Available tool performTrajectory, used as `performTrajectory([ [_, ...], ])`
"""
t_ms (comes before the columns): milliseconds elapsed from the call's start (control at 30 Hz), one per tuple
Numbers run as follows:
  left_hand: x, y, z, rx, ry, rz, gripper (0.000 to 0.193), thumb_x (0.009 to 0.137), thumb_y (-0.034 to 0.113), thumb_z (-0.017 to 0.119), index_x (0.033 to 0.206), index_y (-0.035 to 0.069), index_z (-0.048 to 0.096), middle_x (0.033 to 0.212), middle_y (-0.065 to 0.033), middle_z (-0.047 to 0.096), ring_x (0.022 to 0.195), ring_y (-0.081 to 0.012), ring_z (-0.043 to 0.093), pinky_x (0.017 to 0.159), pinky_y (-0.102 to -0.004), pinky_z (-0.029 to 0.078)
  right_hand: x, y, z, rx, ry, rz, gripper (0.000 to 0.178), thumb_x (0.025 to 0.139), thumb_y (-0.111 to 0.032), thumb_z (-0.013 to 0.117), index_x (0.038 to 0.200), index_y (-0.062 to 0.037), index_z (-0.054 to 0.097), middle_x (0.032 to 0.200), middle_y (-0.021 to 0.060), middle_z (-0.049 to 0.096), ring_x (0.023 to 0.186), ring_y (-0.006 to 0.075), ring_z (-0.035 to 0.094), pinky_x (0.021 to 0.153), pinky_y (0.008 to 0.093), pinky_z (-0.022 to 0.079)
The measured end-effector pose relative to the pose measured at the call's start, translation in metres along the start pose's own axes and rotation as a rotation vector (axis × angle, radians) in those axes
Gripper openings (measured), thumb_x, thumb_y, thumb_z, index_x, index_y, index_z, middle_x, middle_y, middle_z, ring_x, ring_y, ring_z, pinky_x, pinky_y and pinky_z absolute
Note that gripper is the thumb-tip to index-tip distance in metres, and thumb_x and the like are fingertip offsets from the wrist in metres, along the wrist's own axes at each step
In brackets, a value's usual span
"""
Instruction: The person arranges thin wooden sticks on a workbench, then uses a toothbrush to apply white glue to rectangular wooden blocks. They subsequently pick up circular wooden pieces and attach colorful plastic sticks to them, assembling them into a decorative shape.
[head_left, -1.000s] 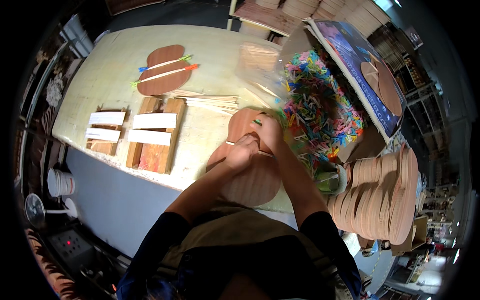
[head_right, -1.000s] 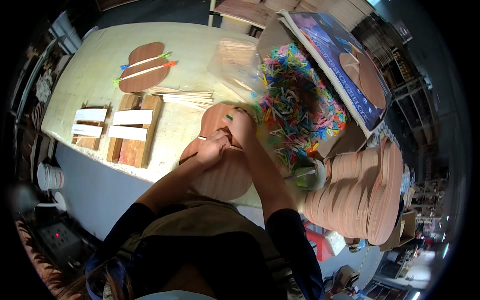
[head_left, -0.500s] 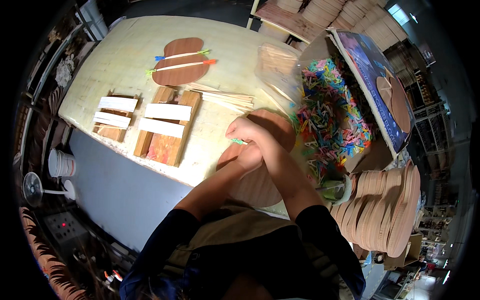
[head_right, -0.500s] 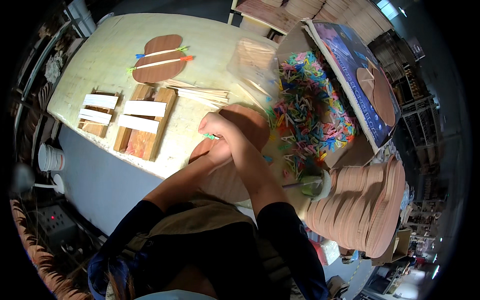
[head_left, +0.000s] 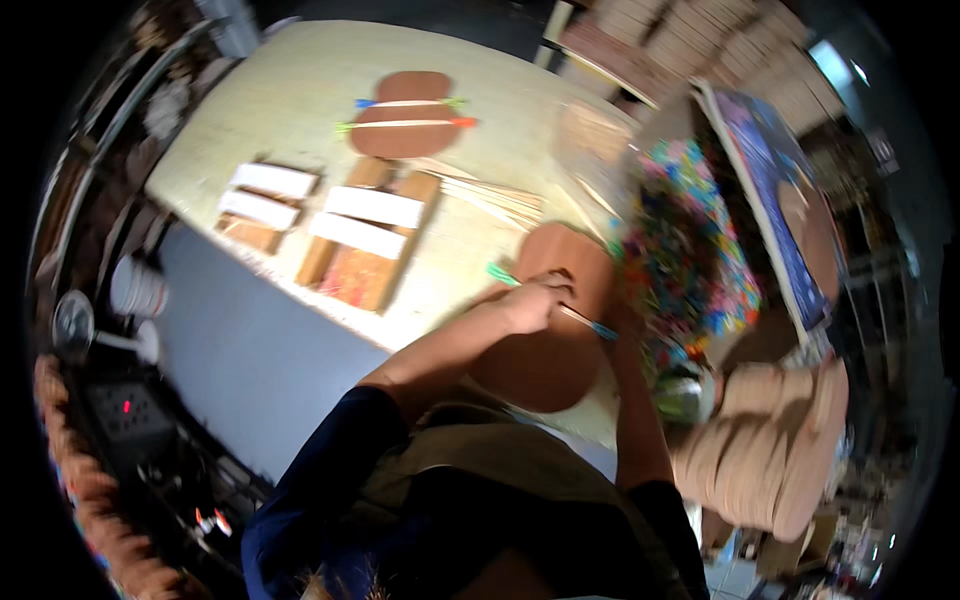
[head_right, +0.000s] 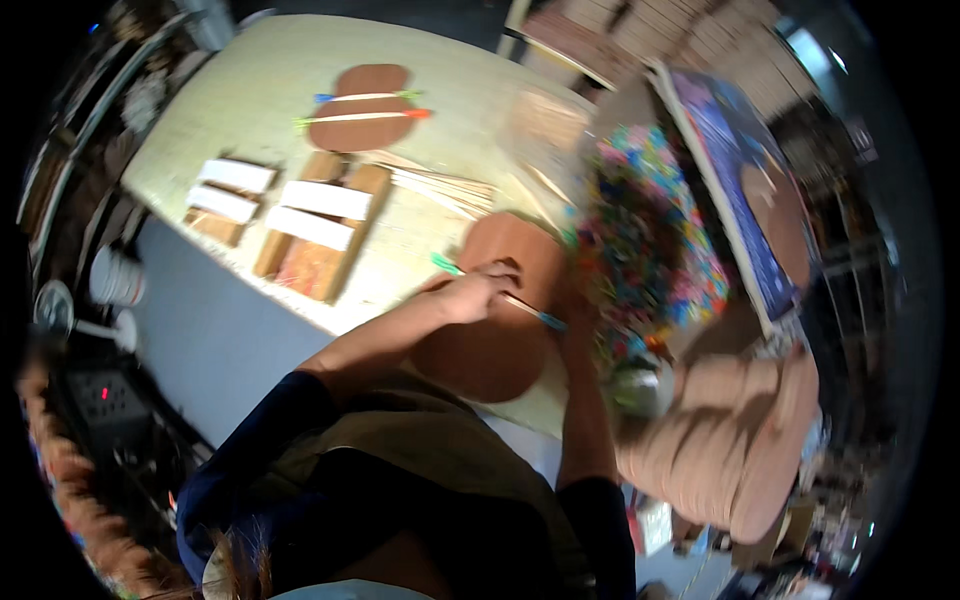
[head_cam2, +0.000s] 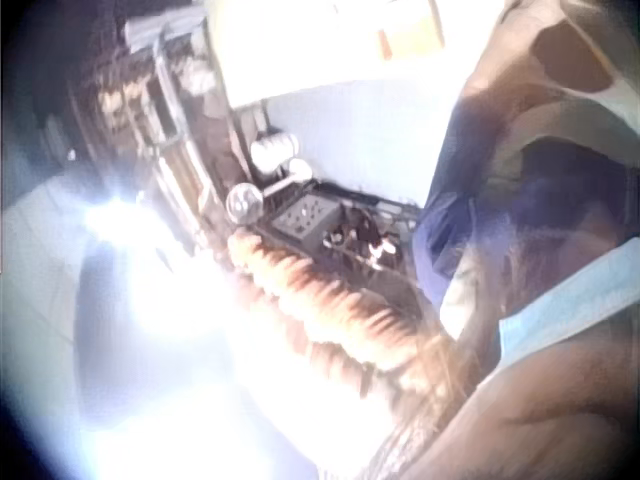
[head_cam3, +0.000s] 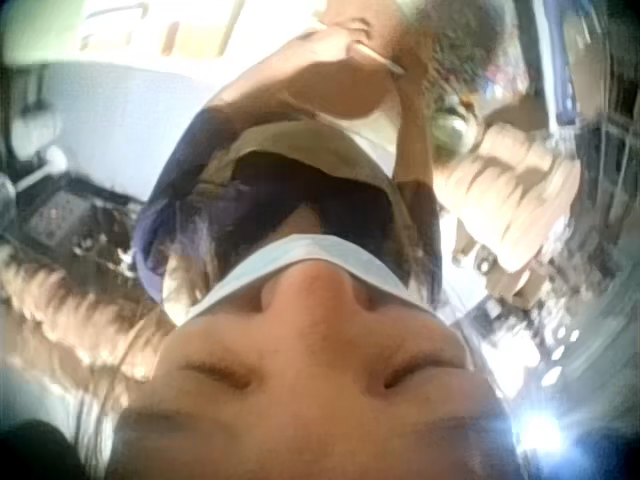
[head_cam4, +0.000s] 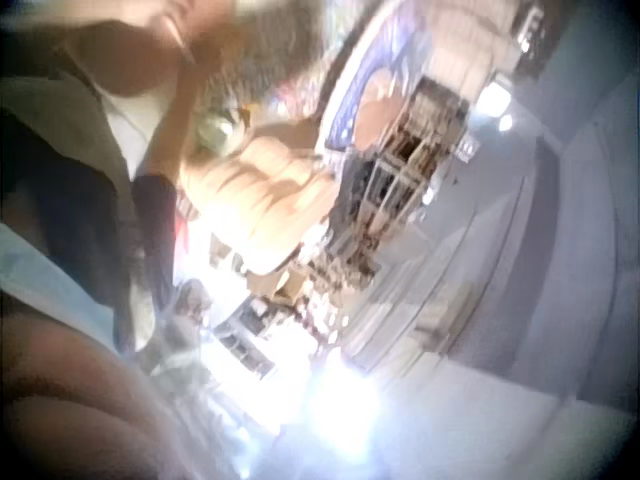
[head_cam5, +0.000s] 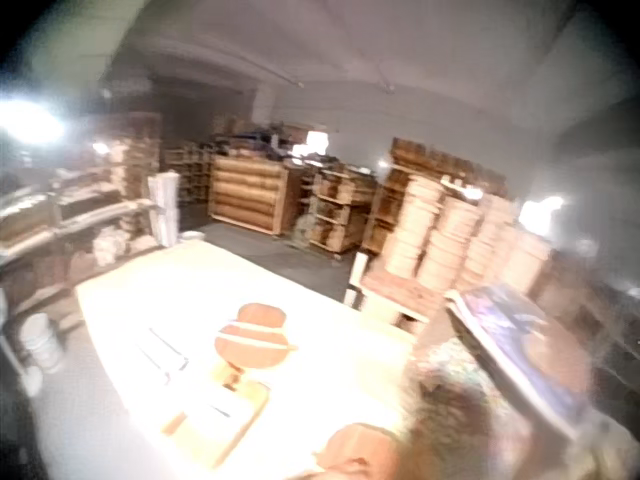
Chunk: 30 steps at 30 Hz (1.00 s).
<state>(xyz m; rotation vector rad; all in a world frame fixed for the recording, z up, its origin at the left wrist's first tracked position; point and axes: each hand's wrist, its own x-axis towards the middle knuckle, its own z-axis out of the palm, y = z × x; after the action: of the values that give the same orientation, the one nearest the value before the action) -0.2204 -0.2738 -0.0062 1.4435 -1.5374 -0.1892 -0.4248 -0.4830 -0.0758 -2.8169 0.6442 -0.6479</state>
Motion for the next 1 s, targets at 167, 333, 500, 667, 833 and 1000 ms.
performTrajectory([
  [167, -0.041, 0.007, -0.126, 0.168, 0.530, -0.324, 0.031, 0.083, 0.002, 0.064, 0.113, 0.005, 0.059, 0.111, -0.0128, 0.060, 0.104, -0.0302, 0.059, 0.090, -0.0369, 0.047, -0.035, -0.039, -0.043, -0.049, 0.099, 0.010, 0.018, 0.074, -0.009, 0.063, 0.091, -0.0035, 0.066, 0.089, 0.0172, 0.066, 0.081, 0.0366, 0.062, 0.077, 0.0456, 0.048],
  [333, -0.190, -0.110, -0.285, 0.226, 1.634, -0.832, 0.019, 0.091, 0.011, 0.055, 0.105, 0.000, 0.054, 0.090, -0.0146, 0.063, 0.079, -0.0215, 0.060, 0.075, -0.0333, 0.049, -0.027, -0.040, -0.051, 0.056, -0.049, 0.273, 0.022, 0.071, -0.005, 0.061, 0.092, 0.0003, 0.065, 0.087, 0.0202, 0.065, 0.081, 0.0361, 0.063, 0.075, 0.0423, 0.049],
  [500, -0.250, -0.152, -0.363, 0.200, 1.707, -1.381, 0.034, 0.081, 0.025, 0.074, 0.097, 0.000, 0.058, 0.098, -0.0152, 0.065, 0.089, -0.0290, 0.063, 0.082, -0.0376, 0.049, -0.028, -0.012, -0.048, -0.244, -0.239, 0.258, 0.024, 0.071, -0.005, 0.059, 0.094, 0.0029, 0.062, 0.087, 0.0191, 0.065, 0.079, 0.0341, 0.064, 0.071, 0.0407, 0.049],
  [667, -0.287, -0.190, -0.397, 0.056, 1.769, -1.364, 0.042, 0.074, 0.026, 0.079, 0.100, -0.003, 0.064, 0.104, -0.0168, 0.067, 0.091, -0.0289, 0.065, 0.082, -0.0369, 0.051, -0.034, -0.007, -0.051, 0.125, 0.022, 0.474, 0.025, 0.078, -0.007, 0.058, 0.102, 0.0012, 0.059, 0.087, 0.0182, 0.066, 0.078, 0.0340, 0.064, 0.070, 0.0398, 0.049],
  [833, -0.254, -0.160, -0.390, -0.340, 1.874, -1.302, 0.025, 0.072, 0.006, 0.079, 0.087, -0.006, 0.063, 0.085, -0.0096, 0.065, 0.072, -0.0173, 0.062, 0.062, -0.0282, 0.051, -0.074, 0.023, -0.079, 0.521, 0.119, 0.654, 0.013, 0.087, -0.002, 0.058, 0.100, -0.0030, 0.058, 0.087, 0.0057, 0.063, 0.074, 0.0189, 0.060, 0.067, 0.0323, 0.049],
  [1000, -0.228, -0.116, -0.364, -0.190, 1.795, -0.517, 0.014, 0.088, 0.008, 0.063, 0.099, 0.000, 0.063, 0.090, -0.0040, 0.063, 0.079, -0.0126, 0.056, 0.071, -0.0244, 0.045, -0.104, -0.002, -0.105, 1.010, 0.265, 0.830, 0.013, 0.092, -0.009, 0.060, 0.105, -0.0058, 0.058, 0.087, 0.0028, 0.059, 0.073, 0.0130, 0.057, 0.066, 0.0280, 0.049],
])
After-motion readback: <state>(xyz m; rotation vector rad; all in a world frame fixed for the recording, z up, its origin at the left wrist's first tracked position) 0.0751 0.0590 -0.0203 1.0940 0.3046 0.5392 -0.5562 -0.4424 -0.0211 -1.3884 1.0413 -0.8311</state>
